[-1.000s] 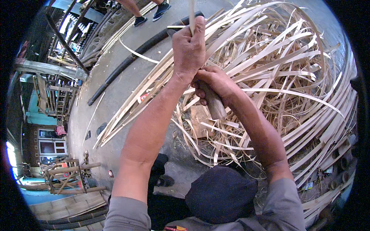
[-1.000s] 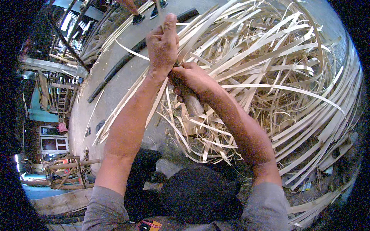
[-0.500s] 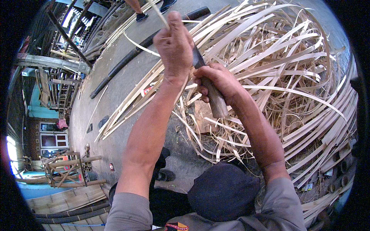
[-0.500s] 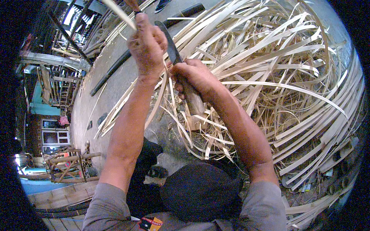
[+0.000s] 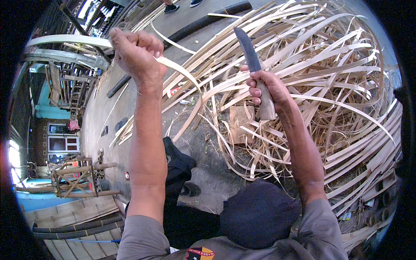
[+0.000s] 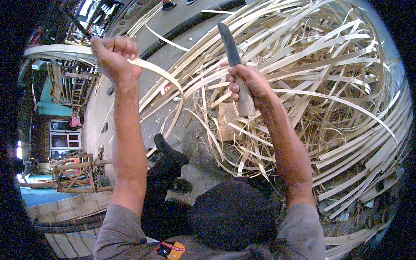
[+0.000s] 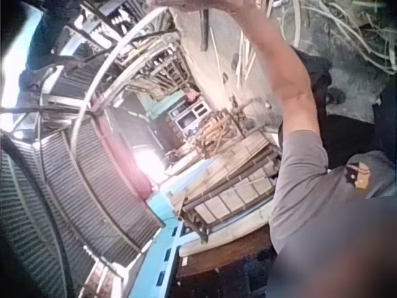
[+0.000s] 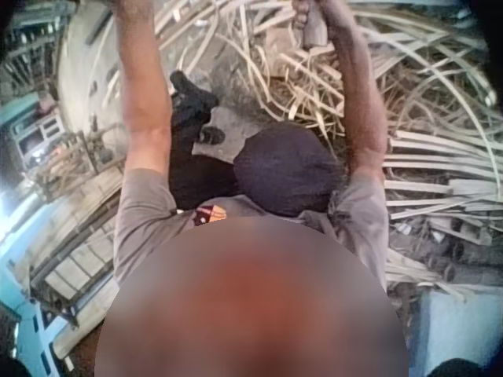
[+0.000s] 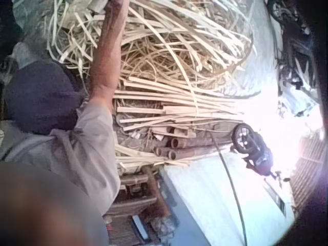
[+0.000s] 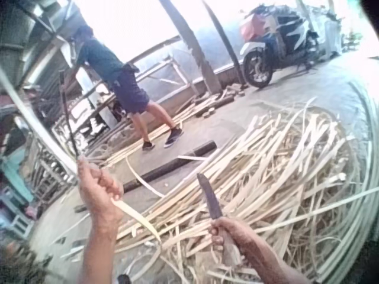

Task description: The person sits on the floor and uses a knife to split long bamboo strips into thinner pieces. They hold the bamboo with one hand and guide the knife with the other, repeatedly peeling and separating the material into a growing pile.

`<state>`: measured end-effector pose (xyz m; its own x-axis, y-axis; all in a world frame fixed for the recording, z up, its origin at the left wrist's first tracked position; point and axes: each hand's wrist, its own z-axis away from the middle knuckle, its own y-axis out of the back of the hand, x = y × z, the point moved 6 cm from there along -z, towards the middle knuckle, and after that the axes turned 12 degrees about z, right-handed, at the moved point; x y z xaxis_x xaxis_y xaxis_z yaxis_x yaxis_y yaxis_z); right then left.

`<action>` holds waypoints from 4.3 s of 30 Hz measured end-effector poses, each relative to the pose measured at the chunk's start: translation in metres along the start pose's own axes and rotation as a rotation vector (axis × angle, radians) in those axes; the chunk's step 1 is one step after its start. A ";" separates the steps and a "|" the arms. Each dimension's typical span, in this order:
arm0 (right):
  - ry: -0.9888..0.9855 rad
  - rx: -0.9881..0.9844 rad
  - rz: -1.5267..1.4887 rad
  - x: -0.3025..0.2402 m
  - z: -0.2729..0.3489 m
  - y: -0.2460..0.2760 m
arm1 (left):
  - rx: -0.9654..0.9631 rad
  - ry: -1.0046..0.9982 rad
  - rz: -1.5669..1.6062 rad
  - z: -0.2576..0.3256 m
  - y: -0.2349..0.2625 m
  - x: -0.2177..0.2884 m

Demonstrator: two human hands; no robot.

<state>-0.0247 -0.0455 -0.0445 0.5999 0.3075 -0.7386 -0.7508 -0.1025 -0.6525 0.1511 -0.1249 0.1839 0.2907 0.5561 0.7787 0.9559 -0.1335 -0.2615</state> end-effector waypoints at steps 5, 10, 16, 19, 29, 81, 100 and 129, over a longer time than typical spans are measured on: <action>0.219 -0.030 0.179 -0.054 0.030 -0.003 | -0.081 0.016 -0.004 0.002 -0.018 -0.010; 0.260 0.168 0.336 -0.173 0.039 0.017 | -0.098 0.044 -0.076 0.023 -0.052 -0.014; 0.650 -0.009 0.931 -0.222 0.039 -0.079 | -0.017 0.024 -0.097 0.018 -0.045 -0.023; 0.857 -0.181 1.050 -0.227 0.027 -0.136 | 0.106 -0.010 -0.222 0.014 -0.023 -0.018; -0.021 -0.008 0.432 0.010 0.006 -0.042 | -0.118 -0.004 -0.074 0.026 -0.058 -0.052; -0.118 0.065 0.400 0.082 0.032 -0.043 | -0.297 -0.021 -0.123 0.050 -0.140 -0.081; -0.025 0.106 0.356 0.093 0.082 -0.042 | -0.261 -0.030 -0.377 0.051 -0.122 -0.081; -0.056 0.044 0.028 0.054 0.099 -0.036 | -0.246 -0.114 -0.369 0.055 -0.126 -0.067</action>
<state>0.0074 0.0679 -0.0437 0.5631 0.3580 -0.7448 -0.7791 -0.0705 -0.6229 0.0090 -0.1004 0.1329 -0.0640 0.6879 0.7230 0.9802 -0.0928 0.1751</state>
